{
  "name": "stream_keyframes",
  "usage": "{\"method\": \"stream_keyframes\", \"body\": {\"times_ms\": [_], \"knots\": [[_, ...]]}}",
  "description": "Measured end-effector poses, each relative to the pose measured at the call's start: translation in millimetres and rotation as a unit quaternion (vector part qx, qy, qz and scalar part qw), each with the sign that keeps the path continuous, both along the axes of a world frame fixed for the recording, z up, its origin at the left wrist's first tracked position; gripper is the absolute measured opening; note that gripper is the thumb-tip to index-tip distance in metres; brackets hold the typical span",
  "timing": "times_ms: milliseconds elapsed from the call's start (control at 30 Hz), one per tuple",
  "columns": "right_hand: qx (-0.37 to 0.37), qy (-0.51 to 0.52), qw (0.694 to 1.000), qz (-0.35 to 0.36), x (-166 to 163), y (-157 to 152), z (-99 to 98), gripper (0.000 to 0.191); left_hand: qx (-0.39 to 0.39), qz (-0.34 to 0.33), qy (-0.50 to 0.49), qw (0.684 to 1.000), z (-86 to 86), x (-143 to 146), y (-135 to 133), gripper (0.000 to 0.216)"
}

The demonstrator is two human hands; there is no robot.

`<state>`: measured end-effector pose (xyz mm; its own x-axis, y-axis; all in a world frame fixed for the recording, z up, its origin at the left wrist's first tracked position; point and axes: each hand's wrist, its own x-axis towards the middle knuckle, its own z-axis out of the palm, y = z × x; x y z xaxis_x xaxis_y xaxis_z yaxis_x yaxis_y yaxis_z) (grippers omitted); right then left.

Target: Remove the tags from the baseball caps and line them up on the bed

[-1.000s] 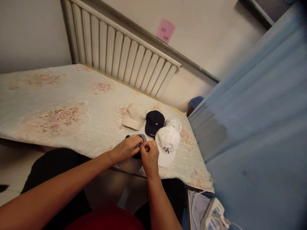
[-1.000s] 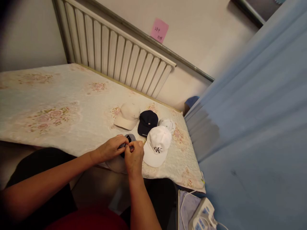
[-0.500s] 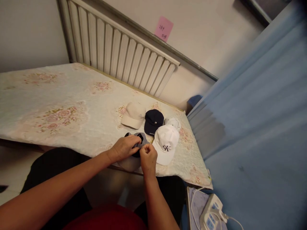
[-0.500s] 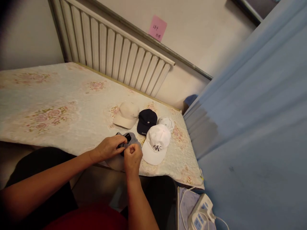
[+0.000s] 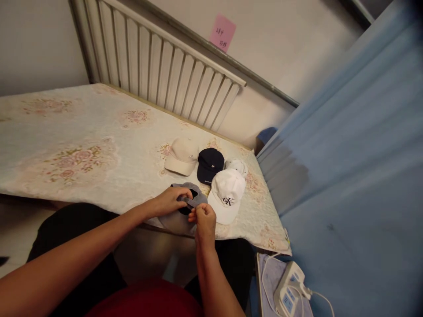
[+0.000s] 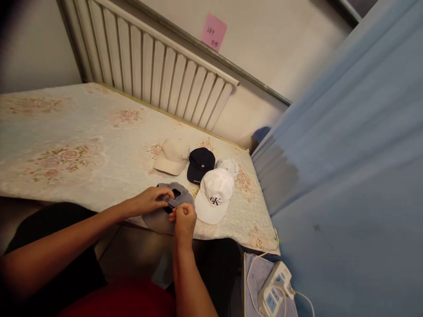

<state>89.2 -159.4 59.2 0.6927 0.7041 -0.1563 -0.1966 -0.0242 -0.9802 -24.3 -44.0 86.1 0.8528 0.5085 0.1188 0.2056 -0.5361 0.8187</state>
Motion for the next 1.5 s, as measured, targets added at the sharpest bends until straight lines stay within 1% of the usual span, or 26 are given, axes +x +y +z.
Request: {"method": "stream_keyframes", "body": {"times_ms": [100, 200, 267, 333, 433, 533, 600, 667, 733, 833, 1033, 1100, 1200, 1333, 1400, 1500], "knots": [[0.010, 0.009, 1.000, 0.008, -0.2, -0.8, -2.1, 0.008, -0.043, -0.041, 0.011, 0.998, 7.1, -1.6, -1.3, 0.023], [0.017, 0.012, 1.000, 0.006, 0.4, -1.9, -3.4, 0.009, -0.100, -0.049, 0.015, 0.994, 11.8, -2.6, -3.5, 0.018], [0.020, 0.013, 1.000, 0.007, 0.7, -2.3, -4.5, 0.010, -0.131, -0.047, 0.009, 0.990, 10.5, -1.8, -4.4, 0.024], [0.022, 0.008, 1.000, 0.015, 0.5, -2.5, -5.5, 0.010, -0.141, -0.039, 0.001, 0.989, 5.9, 0.0, -4.5, 0.028], [0.022, 0.005, 0.999, 0.022, -1.6, -3.3, -5.6, 0.011, -0.131, -0.022, -0.008, 0.991, -1.5, 3.0, -4.4, 0.027], [0.021, 0.018, 0.999, 0.019, -6.5, -5.4, -4.6, 0.015, -0.165, -0.008, -0.024, 0.986, -2.4, 4.2, -5.8, 0.022], [0.016, 0.045, 0.998, 0.029, -10.9, -7.2, -4.7, 0.017, -0.213, 0.002, -0.039, 0.976, 0.4, 4.0, -7.6, 0.021], [0.005, 0.090, 0.994, 0.054, -15.2, -8.6, -6.0, 0.018, -0.257, 0.013, -0.059, 0.964, 3.7, 3.7, -9.2, 0.021], [0.003, 0.139, 0.987, 0.076, -18.4, -9.2, -8.2, 0.018, -0.288, 0.020, -0.080, 0.954, 6.0, 3.7, -10.3, 0.021], [0.015, 0.180, 0.980, 0.083, -20.1, -8.7, -10.7, 0.019, -0.322, 0.027, -0.103, 0.941, 6.4, 3.9, -10.5, 0.021], [0.034, 0.251, 0.963, 0.091, -20.7, -7.7, -9.1, 0.026, -0.339, 0.034, -0.109, 0.934, 3.0, 5.1, -9.3, 0.024], [0.050, 0.293, 0.950, 0.100, -21.5, -8.0, -7.9, 0.027, -0.347, 0.028, -0.110, 0.931, 2.4, 5.3, -9.1, 0.024], [0.095, 0.358, 0.924, 0.101, -22.3, -8.3, -6.3, 0.026, -0.364, 0.020, -0.110, 0.925, 1.7, 4.8, -9.1, 0.025], [0.144, 0.402, 0.899, 0.099, -21.8, -8.5, -4.3, 0.029, -0.376, 0.018, -0.113, 0.919, 0.8, 4.2, -9.2, 0.024], [0.156, 0.408, 0.894, 0.100, -21.3, -8.6, -3.2, 0.030, -0.383, 0.014, -0.117, 0.916, 1.3, 4.6, -9.9, 0.024], [0.155, 0.399, 0.898, 0.103, -19.6, -8.7, -1.3, 0.028, -0.383, 0.015, -0.117, 0.916, 5.0, 5.7, -12.7, 0.024]]}}
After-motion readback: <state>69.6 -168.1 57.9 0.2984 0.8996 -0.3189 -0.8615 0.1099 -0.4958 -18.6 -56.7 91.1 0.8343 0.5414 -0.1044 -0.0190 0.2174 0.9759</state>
